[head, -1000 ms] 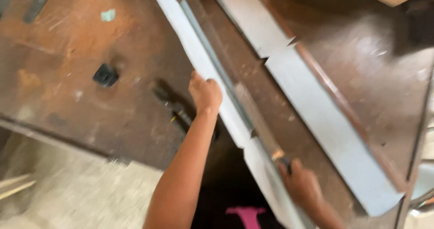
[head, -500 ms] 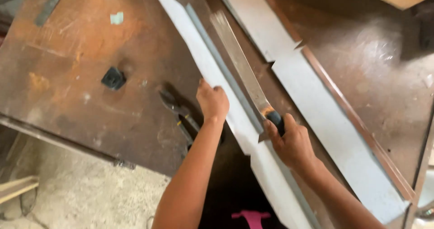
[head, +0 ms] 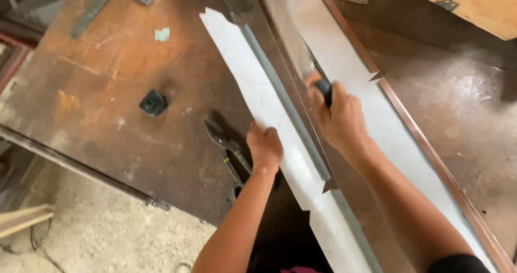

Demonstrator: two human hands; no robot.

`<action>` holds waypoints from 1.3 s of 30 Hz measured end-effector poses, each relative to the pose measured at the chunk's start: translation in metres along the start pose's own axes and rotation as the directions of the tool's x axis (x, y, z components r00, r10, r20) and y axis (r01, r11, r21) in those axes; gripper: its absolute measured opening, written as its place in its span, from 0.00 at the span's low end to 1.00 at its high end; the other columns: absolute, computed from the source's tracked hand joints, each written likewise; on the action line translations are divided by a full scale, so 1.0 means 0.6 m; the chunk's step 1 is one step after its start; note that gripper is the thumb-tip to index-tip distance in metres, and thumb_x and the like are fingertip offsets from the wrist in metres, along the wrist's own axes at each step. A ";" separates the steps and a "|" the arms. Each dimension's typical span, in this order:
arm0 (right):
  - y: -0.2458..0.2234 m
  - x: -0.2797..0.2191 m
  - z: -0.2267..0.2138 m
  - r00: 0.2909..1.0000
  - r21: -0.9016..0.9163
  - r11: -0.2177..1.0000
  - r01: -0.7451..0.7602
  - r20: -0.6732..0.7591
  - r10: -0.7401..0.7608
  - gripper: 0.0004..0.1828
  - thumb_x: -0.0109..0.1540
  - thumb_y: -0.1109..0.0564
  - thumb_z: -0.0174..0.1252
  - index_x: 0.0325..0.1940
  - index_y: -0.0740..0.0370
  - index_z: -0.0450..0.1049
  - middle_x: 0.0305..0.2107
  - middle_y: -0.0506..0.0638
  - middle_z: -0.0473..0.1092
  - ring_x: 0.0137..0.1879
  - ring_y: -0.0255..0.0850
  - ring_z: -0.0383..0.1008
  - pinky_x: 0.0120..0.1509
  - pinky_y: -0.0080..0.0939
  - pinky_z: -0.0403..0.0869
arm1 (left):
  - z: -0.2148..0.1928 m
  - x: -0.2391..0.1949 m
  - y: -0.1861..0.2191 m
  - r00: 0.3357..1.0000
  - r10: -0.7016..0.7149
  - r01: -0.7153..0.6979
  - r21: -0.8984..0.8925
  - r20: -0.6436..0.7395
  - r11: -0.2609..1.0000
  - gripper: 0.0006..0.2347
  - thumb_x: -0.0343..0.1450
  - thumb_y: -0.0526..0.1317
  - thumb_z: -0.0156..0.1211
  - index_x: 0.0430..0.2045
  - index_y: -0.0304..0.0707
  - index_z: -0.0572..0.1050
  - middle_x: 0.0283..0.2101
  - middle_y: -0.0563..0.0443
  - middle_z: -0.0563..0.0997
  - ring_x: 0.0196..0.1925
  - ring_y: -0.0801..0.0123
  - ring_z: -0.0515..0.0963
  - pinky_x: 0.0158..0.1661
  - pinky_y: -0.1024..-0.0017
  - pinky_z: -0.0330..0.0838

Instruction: Scraping and cleaning the edges of metal sheets using a hand scraper tool on a workbench.

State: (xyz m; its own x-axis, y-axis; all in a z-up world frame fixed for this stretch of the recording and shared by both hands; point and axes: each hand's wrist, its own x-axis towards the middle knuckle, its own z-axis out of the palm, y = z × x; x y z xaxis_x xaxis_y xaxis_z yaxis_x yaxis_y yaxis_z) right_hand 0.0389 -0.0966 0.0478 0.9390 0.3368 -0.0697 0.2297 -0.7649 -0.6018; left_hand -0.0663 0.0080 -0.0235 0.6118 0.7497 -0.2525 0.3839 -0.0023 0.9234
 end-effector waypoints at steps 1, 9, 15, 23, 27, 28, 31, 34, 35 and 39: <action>-0.026 0.001 -0.010 0.994 0.051 0.996 0.076 -0.078 -0.072 0.28 0.69 0.30 0.47 0.39 0.58 0.64 0.24 0.67 0.73 0.37 0.69 0.76 0.36 0.64 0.70 | -0.009 -0.023 0.019 0.998 -0.062 0.060 -0.056 -0.026 0.997 0.16 0.67 0.29 0.45 0.47 0.18 0.70 0.44 0.23 0.79 0.52 0.37 0.80 0.48 0.50 0.75; 0.179 0.139 0.119 0.978 -0.275 0.944 -0.182 0.048 0.202 0.30 0.69 0.30 0.47 0.39 0.58 0.74 0.30 0.62 0.79 0.42 0.59 0.82 0.44 0.60 0.79 | 0.030 0.029 -0.006 0.997 0.033 -0.033 0.009 -0.071 0.999 0.17 0.65 0.29 0.42 0.47 0.16 0.69 0.45 0.15 0.77 0.54 0.32 0.78 0.51 0.47 0.73; 0.296 -0.072 0.037 0.912 -0.269 0.910 -0.317 0.178 0.370 0.38 0.68 0.26 0.43 0.43 0.66 0.74 0.38 0.73 0.77 0.52 0.69 0.77 0.53 0.67 0.74 | -0.041 -0.031 -0.021 0.977 -0.211 0.209 -0.094 -0.016 0.973 0.27 0.71 0.37 0.51 0.62 0.10 0.56 0.64 0.16 0.64 0.71 0.37 0.64 0.68 0.53 0.61; 0.305 -0.305 -0.088 0.878 -0.199 0.885 -0.420 0.157 0.452 0.31 0.69 0.40 0.44 0.71 0.60 0.64 0.65 0.63 0.58 0.59 0.57 0.71 0.58 0.56 0.76 | -0.057 -0.012 -0.012 0.896 -0.441 0.444 -0.161 0.055 0.881 0.35 0.73 0.34 0.56 0.72 0.24 0.41 0.65 0.21 0.62 0.62 0.40 0.73 0.59 0.60 0.78; 0.392 -0.380 -0.043 0.794 -0.318 0.847 -0.425 0.317 0.518 0.27 0.66 0.35 0.47 0.59 0.52 0.75 0.45 0.53 0.78 0.45 0.46 0.81 0.52 0.49 0.81 | -0.086 -0.019 -0.042 0.931 -0.350 0.338 0.116 0.101 0.934 0.33 0.73 0.48 0.57 0.66 0.23 0.52 0.67 0.27 0.59 0.66 0.44 0.64 0.61 0.54 0.67; 0.392 -0.391 -0.040 0.831 -0.346 0.847 -0.403 0.250 0.498 0.20 0.71 0.40 0.46 0.58 0.46 0.76 0.38 0.48 0.80 0.36 0.40 0.80 0.46 0.43 0.80 | -0.095 -0.026 -0.042 0.938 -0.329 0.293 0.261 0.108 0.920 0.38 0.73 0.54 0.54 0.71 0.27 0.47 0.75 0.31 0.48 0.75 0.42 0.51 0.70 0.46 0.53; 0.394 -0.398 -0.036 0.699 -0.273 0.764 -0.585 0.307 0.645 0.31 0.71 0.32 0.35 0.63 0.47 0.75 0.42 0.60 0.78 0.41 0.47 0.79 0.46 0.47 0.78 | -0.132 -0.067 -0.098 0.970 0.240 -0.224 0.564 0.046 0.795 0.25 0.73 0.33 0.45 0.68 0.28 0.53 0.63 0.27 0.69 0.48 0.47 0.80 0.41 0.61 0.79; 0.363 -0.404 -0.055 0.724 -0.278 0.774 -0.569 0.277 0.632 0.29 0.70 0.31 0.36 0.62 0.40 0.76 0.26 0.52 0.77 0.24 0.40 0.70 0.30 0.40 0.68 | -0.136 -0.074 -0.167 0.625 0.595 -0.702 0.697 0.505 0.146 0.36 0.66 0.28 0.52 0.73 0.51 0.52 0.78 0.41 0.46 0.79 0.43 0.39 0.73 0.39 0.29; 0.375 -0.418 -0.055 0.727 -0.272 0.774 -0.572 0.269 0.632 0.29 0.70 0.31 0.36 0.62 0.40 0.76 0.26 0.52 0.77 0.24 0.40 0.70 0.30 0.40 0.68 | -0.129 -0.073 -0.168 0.617 0.602 -0.707 0.693 0.507 0.141 0.36 0.66 0.28 0.52 0.73 0.51 0.52 0.78 0.41 0.46 0.79 0.43 0.39 0.73 0.39 0.29; 0.358 -0.448 -0.091 0.672 -0.159 0.730 -0.664 0.299 0.677 0.31 0.71 0.33 0.35 0.66 0.48 0.73 0.33 0.56 0.79 0.26 0.41 0.69 0.32 0.40 0.72 | -0.138 -0.047 -0.087 0.186 0.754 -0.874 0.457 0.630 -0.165 0.16 0.70 0.35 0.60 0.53 0.48 0.75 0.61 0.50 0.75 0.67 0.56 0.67 0.70 0.44 0.49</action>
State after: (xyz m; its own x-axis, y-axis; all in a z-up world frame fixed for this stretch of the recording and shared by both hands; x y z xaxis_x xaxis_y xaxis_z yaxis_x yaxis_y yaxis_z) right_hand -0.1503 -0.3813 -0.0194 0.7104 -0.1274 -0.6922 -0.4155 -0.8698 -0.2663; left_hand -0.1608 0.0419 -0.0409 0.8391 -0.2787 0.4672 -0.2824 -0.9572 -0.0639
